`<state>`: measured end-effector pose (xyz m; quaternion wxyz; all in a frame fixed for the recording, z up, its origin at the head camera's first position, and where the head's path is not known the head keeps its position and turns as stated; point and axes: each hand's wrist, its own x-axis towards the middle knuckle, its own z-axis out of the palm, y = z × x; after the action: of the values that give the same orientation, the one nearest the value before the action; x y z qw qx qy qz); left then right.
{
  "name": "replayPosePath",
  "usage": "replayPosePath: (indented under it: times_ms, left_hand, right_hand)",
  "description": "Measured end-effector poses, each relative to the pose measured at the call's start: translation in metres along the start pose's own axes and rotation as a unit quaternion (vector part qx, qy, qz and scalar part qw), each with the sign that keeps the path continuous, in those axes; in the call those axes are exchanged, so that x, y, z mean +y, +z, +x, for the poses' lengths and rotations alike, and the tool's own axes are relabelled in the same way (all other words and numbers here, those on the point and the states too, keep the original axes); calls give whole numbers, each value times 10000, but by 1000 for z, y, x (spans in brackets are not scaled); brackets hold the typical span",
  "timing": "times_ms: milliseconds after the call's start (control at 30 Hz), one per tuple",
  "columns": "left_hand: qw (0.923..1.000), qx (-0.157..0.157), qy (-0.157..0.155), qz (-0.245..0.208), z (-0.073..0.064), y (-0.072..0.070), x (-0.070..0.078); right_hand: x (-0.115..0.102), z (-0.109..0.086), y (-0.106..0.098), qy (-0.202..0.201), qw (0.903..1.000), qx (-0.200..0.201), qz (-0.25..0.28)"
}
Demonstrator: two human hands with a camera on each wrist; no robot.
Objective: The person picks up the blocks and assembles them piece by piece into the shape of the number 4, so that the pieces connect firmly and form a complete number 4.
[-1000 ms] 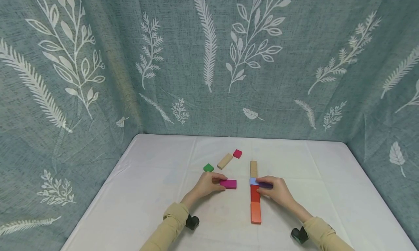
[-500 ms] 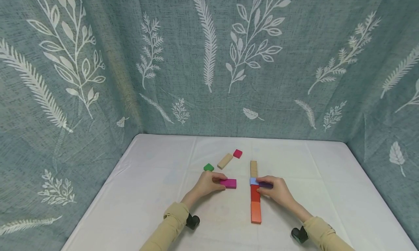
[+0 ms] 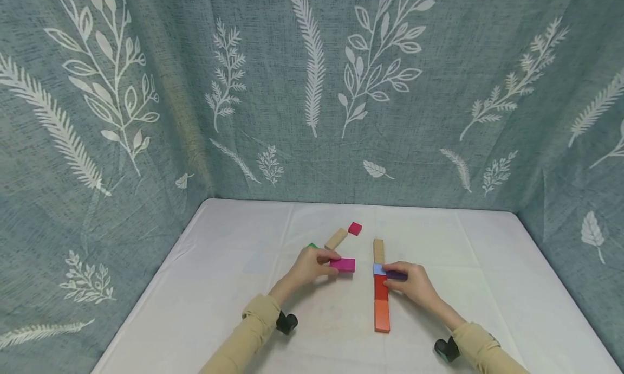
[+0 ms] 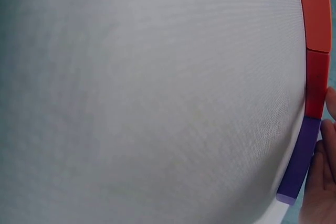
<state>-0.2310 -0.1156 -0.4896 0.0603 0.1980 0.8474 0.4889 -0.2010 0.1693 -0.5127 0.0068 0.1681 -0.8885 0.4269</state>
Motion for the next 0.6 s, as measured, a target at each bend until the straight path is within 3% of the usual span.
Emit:
replayPosePath:
  times_ms: [367, 600]
  left_hand:
    - [9996, 72, 261, -36, 10, -4, 20]
    - [9999, 28, 114, 124, 18, -5, 32]
  right_hand:
    - [0, 1, 0, -26, 10000, -17, -10]
    - [0, 0, 0, -41, 10000, -23, -22]
